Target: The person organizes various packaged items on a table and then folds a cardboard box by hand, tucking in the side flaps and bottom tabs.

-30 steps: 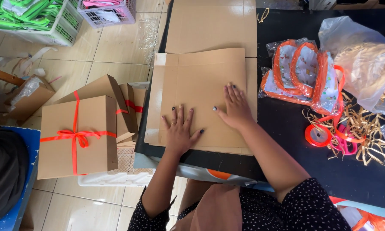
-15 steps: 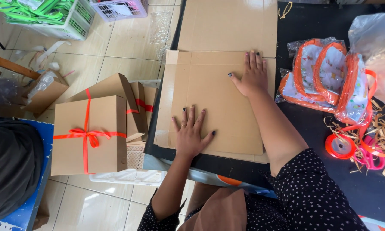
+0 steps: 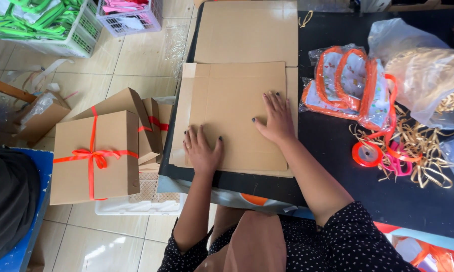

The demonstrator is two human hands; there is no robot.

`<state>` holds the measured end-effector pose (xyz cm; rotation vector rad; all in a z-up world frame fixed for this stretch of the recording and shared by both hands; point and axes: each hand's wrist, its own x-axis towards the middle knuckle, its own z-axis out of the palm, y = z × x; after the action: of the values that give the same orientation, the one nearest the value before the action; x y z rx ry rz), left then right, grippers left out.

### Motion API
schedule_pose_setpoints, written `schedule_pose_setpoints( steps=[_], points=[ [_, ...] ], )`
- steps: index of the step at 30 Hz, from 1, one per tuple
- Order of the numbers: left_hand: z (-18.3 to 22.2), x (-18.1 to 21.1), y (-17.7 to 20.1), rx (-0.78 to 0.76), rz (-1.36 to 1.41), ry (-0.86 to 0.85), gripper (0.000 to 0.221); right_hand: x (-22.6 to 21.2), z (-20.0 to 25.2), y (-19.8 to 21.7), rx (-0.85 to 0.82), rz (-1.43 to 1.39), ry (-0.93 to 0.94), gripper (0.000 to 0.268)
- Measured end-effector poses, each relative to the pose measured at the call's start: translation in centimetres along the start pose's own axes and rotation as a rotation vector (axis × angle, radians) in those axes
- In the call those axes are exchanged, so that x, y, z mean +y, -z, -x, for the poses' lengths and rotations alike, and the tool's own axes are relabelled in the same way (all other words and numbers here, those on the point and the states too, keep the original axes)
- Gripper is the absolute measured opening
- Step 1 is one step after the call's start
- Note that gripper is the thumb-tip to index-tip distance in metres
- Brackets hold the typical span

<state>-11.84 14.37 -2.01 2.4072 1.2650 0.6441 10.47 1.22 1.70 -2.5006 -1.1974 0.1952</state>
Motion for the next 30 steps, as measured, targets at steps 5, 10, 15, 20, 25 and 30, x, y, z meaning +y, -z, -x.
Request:
schedule_pose_setpoints(
  steps=[5, 10, 15, 20, 25, 30],
  points=[
    [-4.2, -6.4, -1.6, -0.040, 0.170, 0.264, 0.081, 6.1, 1.6, -4.3, 0.389, -0.864, 0.014, 0.059],
    [-4.6, -3.3, 3.9, -0.222, 0.520, 0.434, 0.065, 7.0, 4.4, -3.7, 0.306, -1.311, -0.090, 0.045],
    [-3.6, -1.6, 4.5, -0.349, 0.581, 0.486, 0.107, 4.3, 7.7, -0.5, 0.240, -0.823, -0.145, 0.057],
    [-2.1, 3.4, 7.6, -0.467, 0.691, 0.425, 0.130, 4.6, 7.7, -0.7, 0.284, -0.986, -0.093, 0.058],
    [-1.3, 4.3, 8.3, -0.569, 0.557, 0.365, 0.130, 4.7, 7.9, -0.8, 0.293, -0.917, -0.052, 0.053],
    [-0.9, 7.7, 10.5, -0.610, 0.613, 0.368, 0.119, 4.4, 7.8, -0.6, 0.301, -0.843, -0.047, 0.053]
  ],
)
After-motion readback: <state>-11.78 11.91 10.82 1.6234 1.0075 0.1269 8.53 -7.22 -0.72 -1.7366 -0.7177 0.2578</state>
